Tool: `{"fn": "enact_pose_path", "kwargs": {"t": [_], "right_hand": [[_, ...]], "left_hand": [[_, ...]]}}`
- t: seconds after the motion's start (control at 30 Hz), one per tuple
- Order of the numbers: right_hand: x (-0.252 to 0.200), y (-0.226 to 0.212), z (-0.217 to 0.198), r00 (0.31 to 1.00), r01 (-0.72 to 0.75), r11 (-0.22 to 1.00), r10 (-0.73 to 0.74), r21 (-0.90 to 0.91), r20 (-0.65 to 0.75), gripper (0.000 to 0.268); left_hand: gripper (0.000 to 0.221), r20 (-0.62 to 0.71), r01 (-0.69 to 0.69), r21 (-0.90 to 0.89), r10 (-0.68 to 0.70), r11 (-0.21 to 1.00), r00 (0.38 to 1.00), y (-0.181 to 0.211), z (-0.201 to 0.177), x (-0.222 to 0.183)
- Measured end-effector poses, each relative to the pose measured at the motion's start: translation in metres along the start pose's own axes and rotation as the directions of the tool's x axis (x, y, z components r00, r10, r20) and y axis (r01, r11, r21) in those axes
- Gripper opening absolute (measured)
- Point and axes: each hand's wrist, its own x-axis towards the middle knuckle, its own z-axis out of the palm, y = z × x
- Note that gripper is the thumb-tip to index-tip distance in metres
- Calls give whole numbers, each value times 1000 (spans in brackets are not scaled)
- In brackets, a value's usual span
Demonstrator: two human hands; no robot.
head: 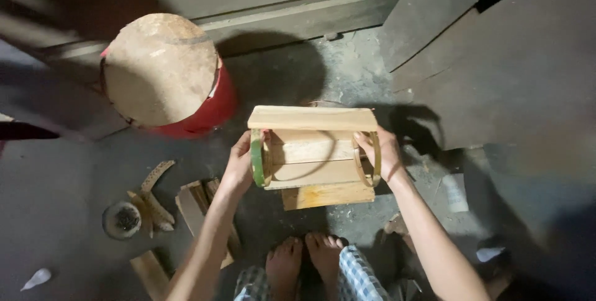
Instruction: Assembling a small wooden box by aligning slats and hammering nails into them.
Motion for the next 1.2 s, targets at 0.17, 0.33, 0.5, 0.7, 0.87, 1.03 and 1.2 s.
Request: {"fn": "enact_pose_path", "kwargs": {"t": [0.17,0.33,0.5,0.7,0.87,1.03,1.2], "right_hand": [[9,15,-1,1000,0,1000,1,6,-13,30],[6,13,1,997,-78,995,79,65,-18,30],[10,20,0,996,-87,991,89,104,-19,38],[6,7,-8,996,-85,993,87,87,-11,34],[24,45,-13,997,-79,986,77,148,24,36],[34,69,-8,989,-145,945,128,294,77,35],[36,76,-9,990,-136,939,116,316,83,30]], "left_hand": [[19,-13,-10,-65,9,998,1000,-14,2,4],[20,11,9,-43,-9,999,1000,-16,0,4],[17,18,25,-98,-23,995,1000,-21,3,3],[20,78,35,-179,-21,983,997,-5,1,-9],[44,238,74,-272,-8,959,971,9,-3,-16],[56,284,92,-283,-8,955,959,19,3,-25],[57,271,113,-381,-6,918,963,-13,-1,-8]]}}
